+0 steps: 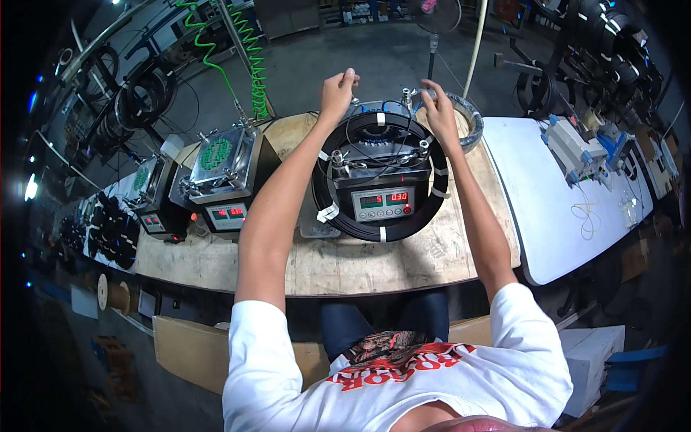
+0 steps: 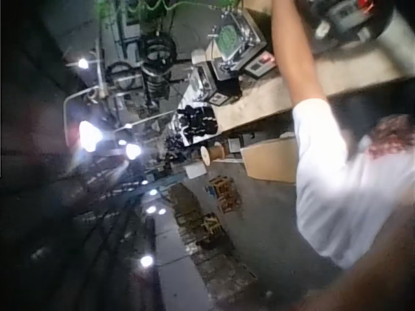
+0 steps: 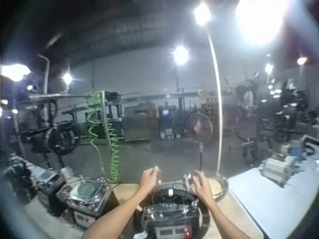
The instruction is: The recorder prepares industrial wire coils using a winding machine, checking and securing wire ends.
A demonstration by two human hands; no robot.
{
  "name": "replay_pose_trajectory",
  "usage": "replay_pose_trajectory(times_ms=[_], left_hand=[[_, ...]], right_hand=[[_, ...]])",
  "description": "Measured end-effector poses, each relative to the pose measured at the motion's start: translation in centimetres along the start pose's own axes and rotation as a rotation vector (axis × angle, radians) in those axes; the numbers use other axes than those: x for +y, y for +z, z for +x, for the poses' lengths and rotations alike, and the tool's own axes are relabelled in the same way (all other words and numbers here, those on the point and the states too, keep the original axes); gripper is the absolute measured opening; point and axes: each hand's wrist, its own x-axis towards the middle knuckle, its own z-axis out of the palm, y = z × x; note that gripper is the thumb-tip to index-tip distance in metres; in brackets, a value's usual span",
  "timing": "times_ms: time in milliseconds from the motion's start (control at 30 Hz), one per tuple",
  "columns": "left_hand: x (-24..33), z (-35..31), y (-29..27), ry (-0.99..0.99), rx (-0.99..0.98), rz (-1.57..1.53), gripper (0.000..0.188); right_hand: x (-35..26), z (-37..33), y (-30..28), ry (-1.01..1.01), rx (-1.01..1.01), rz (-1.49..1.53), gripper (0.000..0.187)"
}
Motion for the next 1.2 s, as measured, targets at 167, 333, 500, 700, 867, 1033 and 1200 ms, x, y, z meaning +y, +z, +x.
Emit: replay_pose_trajectory(times_ms=[167, 333, 500, 700, 867, 1033, 1200], left_hand=[[-2.5, 3.2, -2.1, -0.005, -0.215, 0.313, 0.041], [-3.4, 6.0, -1.3, -0.322, -0.68, 0.449, 0.048], [-4.9, 6.7, -0.8, -0.68, -0.64, 0.19, 0.042], [-8.4, 4.3, -3.3, -0.811, -0.333, -0.397, 0.019], [-8.0, 1.6, -0.5, -0.738, 0.03, -0.532, 0.016], [-8.5, 0.6, -0.2, -0.699, 0.235, -1.083, 0.008], [-8.1, 0.4, -0.1, -0.833, 0.232, -0.808, 0.01]], right_hand=[[-4.9, -6.2, -0.5, -0.079, 0.146, -0.006, 0.023], [-6.2, -7.0, 0.0, -0.162, 0.198, -0.172, 0.025], [-5.3, -7.1, -0.3, -0.15, 0.209, -0.152, 0.026], [-5.2, -6.9, -0.3, -0.126, 0.205, -0.173, 0.028], [-5.0, -7.0, -0.3, -0.181, 0.222, -0.197, 0.029], [-5.2, -7.2, 0.1, -0.18, 0.243, -0.175, 0.029], [-5.2, -7.4, 0.0, -0.151, 0.247, -0.202, 0.028]])
